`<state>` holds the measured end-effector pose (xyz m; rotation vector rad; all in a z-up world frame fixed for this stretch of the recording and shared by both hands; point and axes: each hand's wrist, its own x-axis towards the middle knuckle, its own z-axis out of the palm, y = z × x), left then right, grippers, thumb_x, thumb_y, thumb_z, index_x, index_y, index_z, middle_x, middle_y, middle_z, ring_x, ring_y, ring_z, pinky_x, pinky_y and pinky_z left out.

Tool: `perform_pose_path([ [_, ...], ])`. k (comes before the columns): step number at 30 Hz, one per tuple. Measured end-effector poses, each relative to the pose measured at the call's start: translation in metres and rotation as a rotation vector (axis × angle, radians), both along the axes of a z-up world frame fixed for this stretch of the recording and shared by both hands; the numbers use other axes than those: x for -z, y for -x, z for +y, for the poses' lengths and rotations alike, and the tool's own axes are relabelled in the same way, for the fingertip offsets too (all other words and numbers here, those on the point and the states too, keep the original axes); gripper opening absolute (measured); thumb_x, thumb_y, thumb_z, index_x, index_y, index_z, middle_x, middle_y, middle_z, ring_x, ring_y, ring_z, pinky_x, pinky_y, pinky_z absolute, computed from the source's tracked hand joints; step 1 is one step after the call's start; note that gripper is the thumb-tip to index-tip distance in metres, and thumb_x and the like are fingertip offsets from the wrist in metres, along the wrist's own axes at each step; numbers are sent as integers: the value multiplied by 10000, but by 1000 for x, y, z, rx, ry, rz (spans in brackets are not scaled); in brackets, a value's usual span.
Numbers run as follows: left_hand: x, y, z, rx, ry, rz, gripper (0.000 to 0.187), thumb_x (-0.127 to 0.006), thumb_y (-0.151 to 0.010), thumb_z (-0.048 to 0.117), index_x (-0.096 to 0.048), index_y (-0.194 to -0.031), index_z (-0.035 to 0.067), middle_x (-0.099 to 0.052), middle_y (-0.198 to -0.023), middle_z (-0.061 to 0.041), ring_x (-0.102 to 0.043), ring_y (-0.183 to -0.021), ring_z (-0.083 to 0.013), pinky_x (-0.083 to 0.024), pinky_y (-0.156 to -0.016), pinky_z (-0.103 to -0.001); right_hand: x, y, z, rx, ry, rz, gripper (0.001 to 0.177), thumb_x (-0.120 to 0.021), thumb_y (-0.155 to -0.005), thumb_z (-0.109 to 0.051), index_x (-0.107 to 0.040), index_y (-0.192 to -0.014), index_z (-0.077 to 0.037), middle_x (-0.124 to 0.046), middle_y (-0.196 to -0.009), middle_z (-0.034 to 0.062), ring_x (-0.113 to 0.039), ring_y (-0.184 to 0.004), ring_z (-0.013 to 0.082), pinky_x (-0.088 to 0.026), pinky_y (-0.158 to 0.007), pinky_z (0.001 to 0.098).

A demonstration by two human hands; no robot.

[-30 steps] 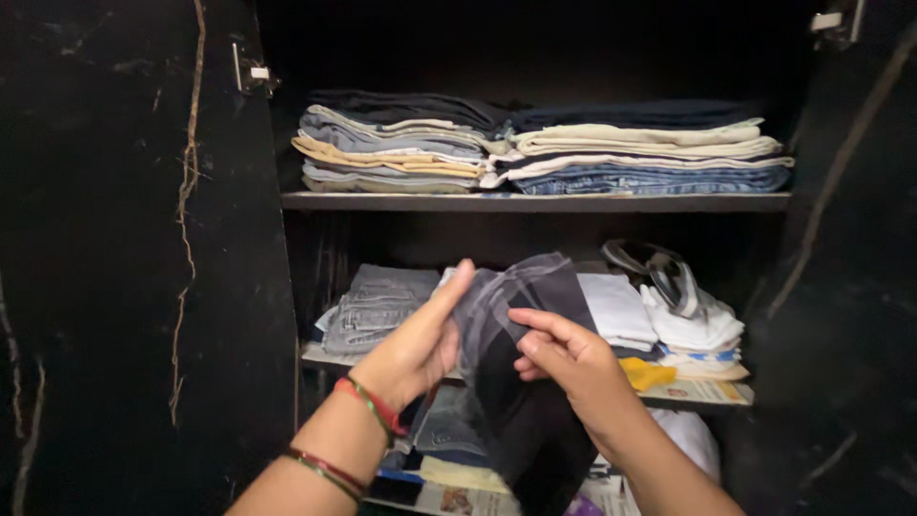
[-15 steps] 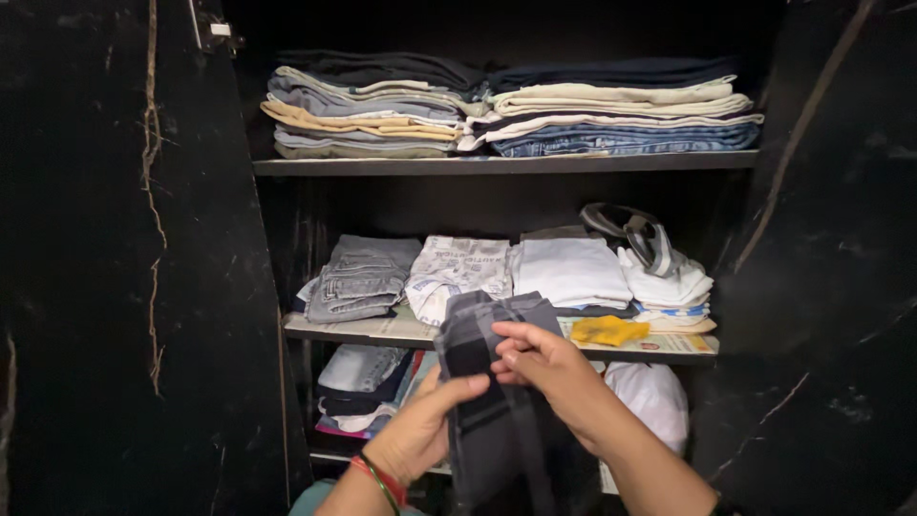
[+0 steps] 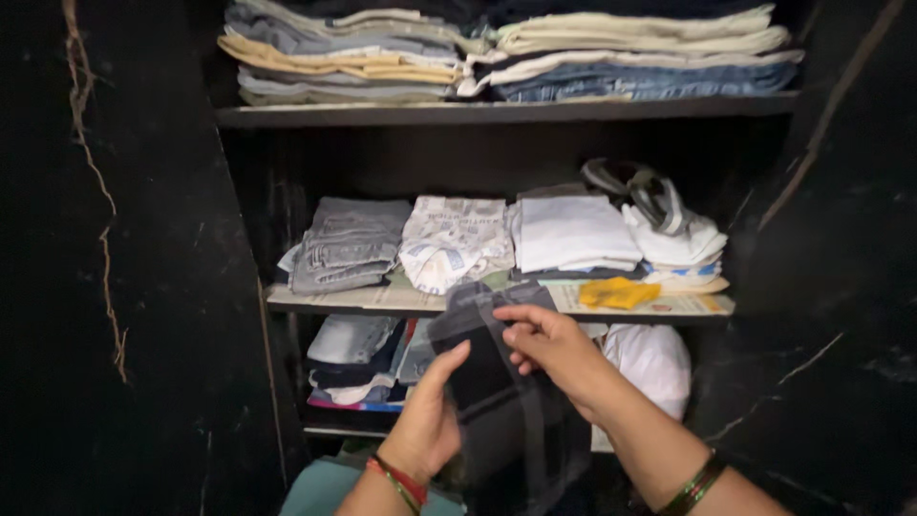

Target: The person removes folded clothes from a wardrobe shelf, places them into a blue basket, and wipes the shelf with a yellow cloth. The person handles multiple garments including jeans and shirts, then cleans the shelf surface before the clip ends.

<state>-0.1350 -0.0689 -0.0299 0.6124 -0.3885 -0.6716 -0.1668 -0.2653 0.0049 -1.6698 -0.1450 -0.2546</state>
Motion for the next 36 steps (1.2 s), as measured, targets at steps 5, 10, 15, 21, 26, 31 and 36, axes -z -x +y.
perform_pose_path([
  [5,-2,-10,19,11,-47,92,518,-561,-915,432,-677,-1261,64,-753,-1171,-125,-723,-1061,-296,-545,-993,-495,0,-8,13,1,-107,86,407,-616,-955,-288,-608,-1290,-56,-624,-1011,57,-661,-864,160,-595,-781,339],
  [10,-20,-23,59,-21,-101,55,510,-562,-916,434,-671,-1241,57,-745,-1171,-132,-719,-1058,-309,-551,-991,-502,-12,-9,28,-18,-51,116,421,-592,-969,-368,-562,-1252,-59,-614,-1094,94,-669,-951,195,-608,-848,365],
  [15,-68,-36,125,-169,-165,-180,437,-568,-974,392,-686,-1200,36,-751,-1130,-111,-725,-1026,-275,-573,-977,-482,-22,-8,61,-105,-37,139,575,-544,-967,-495,-547,-1318,-40,-612,-1193,138,-670,-1091,260,-596,-928,419],
  [21,-53,-19,167,-336,-874,-905,530,-500,-1084,390,-743,-1162,-74,-764,-1078,-216,-698,-932,-343,-545,-909,-452,-1,-20,96,-264,-346,495,931,-286,-830,-788,-478,-1405,-81,-608,-1265,238,-659,-1109,424,-557,-931,544],
  [26,31,38,162,294,-1104,-1300,675,-454,-984,543,-512,-1494,105,-478,-1581,-163,-448,-1443,-289,-328,-1169,-383,86,-26,100,-419,7,775,925,-612,-757,-692,-491,-1466,-111,-637,-1311,174,-714,-961,256,-585,-750,441],
  [31,50,48,163,469,-1253,-1216,724,-593,-919,564,-502,-1500,142,-525,-1476,-195,-510,-1364,-311,-398,-1118,-385,134,-18,102,-219,529,771,806,-830,-774,-443,-488,-1471,-226,-648,-1291,77,-549,-873,137,-433,-647,294],
  [36,53,10,166,70,-1034,-1103,514,-632,-957,436,-704,-1260,27,-776,-1168,-167,-712,-1100,-268,-544,-970,-349,118,-17,100,-310,550,645,755,-799,-748,-286,-508,-1440,-210,-632,-1261,52,-595,-951,134,-511,-644,287],
])
